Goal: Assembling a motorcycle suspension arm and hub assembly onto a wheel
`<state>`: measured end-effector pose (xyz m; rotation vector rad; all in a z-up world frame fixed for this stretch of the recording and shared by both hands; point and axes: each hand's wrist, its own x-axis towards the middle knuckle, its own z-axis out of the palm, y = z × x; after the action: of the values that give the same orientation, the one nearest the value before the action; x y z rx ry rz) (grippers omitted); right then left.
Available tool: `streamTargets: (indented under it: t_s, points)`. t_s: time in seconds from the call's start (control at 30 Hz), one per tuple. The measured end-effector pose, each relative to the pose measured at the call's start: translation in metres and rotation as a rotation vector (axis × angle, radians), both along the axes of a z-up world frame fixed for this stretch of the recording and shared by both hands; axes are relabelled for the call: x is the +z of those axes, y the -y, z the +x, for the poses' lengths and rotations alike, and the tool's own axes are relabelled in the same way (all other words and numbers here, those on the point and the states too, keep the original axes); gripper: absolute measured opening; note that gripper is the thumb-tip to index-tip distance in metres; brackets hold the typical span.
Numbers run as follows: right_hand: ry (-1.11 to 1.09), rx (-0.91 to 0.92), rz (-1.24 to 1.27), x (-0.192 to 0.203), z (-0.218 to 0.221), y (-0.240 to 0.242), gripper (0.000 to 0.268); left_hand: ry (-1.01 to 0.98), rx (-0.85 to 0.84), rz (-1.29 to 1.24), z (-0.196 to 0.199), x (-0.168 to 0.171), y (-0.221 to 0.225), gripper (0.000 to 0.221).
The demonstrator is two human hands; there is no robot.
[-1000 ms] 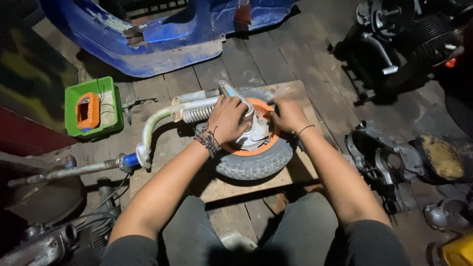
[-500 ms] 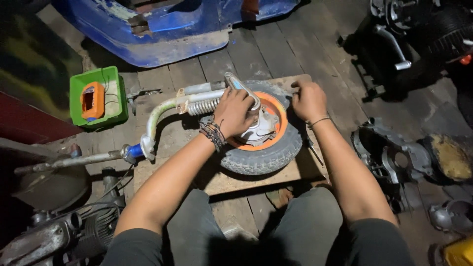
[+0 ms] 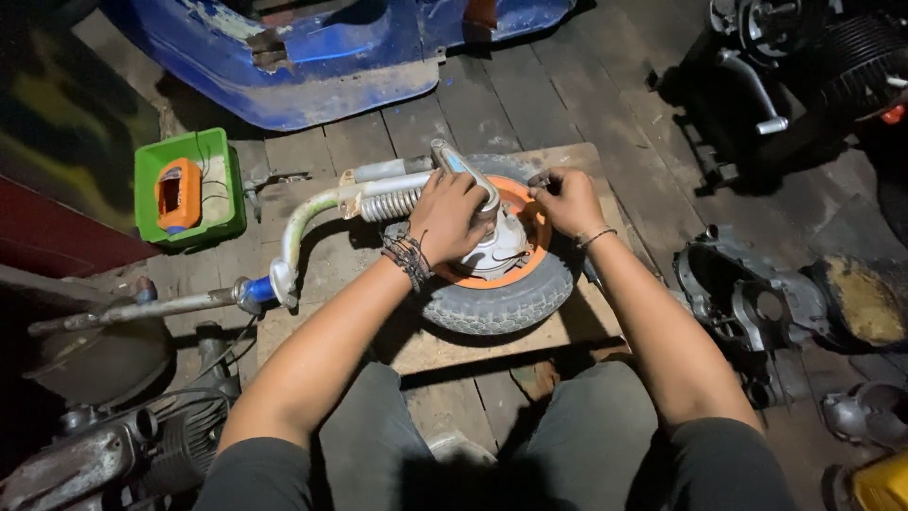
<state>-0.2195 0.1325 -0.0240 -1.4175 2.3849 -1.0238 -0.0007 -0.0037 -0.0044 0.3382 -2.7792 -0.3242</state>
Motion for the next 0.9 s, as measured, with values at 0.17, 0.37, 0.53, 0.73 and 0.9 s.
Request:
streamTargets:
  t_s: [0.17, 0.37, 0.53, 0.73, 0.9]
  points:
    - [-0.002, -0.002, -0.011, -0.011, -0.010, -0.002, 0.013, -0.028, -0.001, -0.013, 0.000, 0.002, -0.002, 0.037]
    - [-0.145, -0.074, -0.031, -0.001, -0.018, 0.004, 0.011, -0.039, 0.001, -0.040, -0.002, -0.004, 0.001, 0.038]
    - [-0.052, -0.144, -0.072, -0.026, -0.023, 0.023, 0.013, -0.027, 0.017, -0.043, 0.001, 0.001, -0.004, 0.040]
    - [-0.159, -0.080, 0.149, -0.046, -0.020, 0.043, 0.020, -0.018, -0.001, -0.025, 0.005, 0.008, -0.004, 0.038]
    - [-0.650, -0.159, 0.120, -0.028, -0.041, 0.035, 0.018, -0.029, 0.003, -0.039, 0.005, 0.007, -0.005, 0.040]
